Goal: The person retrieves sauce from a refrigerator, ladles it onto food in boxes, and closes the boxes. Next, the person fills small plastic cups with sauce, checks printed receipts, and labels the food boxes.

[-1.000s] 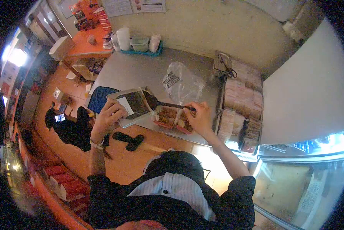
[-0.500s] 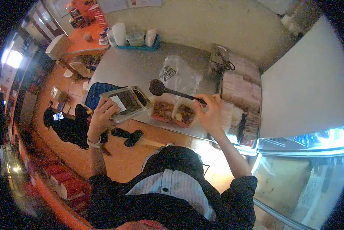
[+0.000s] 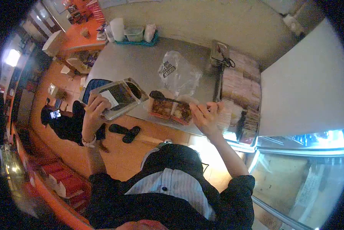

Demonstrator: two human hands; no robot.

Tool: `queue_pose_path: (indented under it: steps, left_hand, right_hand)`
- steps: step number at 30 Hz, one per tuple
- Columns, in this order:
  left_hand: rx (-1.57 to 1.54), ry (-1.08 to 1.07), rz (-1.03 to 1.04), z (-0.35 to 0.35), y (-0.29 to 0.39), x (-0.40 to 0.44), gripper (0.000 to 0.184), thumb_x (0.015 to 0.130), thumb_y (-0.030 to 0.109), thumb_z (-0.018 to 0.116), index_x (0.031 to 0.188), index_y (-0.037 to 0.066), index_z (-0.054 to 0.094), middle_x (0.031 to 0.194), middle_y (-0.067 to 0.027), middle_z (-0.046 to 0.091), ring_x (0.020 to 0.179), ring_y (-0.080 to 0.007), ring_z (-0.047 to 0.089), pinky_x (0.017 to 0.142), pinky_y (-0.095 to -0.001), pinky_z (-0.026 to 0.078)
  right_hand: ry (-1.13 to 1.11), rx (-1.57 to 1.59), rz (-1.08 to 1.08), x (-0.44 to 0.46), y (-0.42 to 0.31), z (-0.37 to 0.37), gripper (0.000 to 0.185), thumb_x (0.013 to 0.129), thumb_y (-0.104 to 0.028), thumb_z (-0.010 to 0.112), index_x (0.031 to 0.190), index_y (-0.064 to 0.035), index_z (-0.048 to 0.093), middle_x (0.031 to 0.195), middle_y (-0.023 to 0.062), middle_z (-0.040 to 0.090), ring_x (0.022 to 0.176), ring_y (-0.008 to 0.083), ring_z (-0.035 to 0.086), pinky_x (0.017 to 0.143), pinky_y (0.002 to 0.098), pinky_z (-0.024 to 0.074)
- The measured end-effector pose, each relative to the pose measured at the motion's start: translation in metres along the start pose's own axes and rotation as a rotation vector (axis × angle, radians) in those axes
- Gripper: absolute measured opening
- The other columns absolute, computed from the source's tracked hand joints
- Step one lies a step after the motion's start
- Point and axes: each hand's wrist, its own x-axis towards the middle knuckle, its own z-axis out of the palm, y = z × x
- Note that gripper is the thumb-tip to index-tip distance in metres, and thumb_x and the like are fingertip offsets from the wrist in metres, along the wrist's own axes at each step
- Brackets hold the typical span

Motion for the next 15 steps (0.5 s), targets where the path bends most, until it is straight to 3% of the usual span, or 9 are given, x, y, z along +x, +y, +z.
queue_pose_path:
  steps: [15]
  left_hand:
    - [0.079, 0.008, -0.027, -0.016, -0.005, -0.006, 0.040, 0.047, 0.003, 0.075, 0.080, 0.008, 0.053, 0.082, -0.0034, 0.054, 0.088, -0.0273, 0.051, 0.074, -0.0373, 0.045]
  right_hand:
    - [-0.031, -0.067, -0.015, 0.003, 0.010, 0.003, 0.023, 0.068, -0.013, 0.071, 0.090, -0.0158, 0.065, 0.082, -0.0044, 0.057, 0.083, 0.0190, 0.043, 0.082, 0.0396, 0.0283]
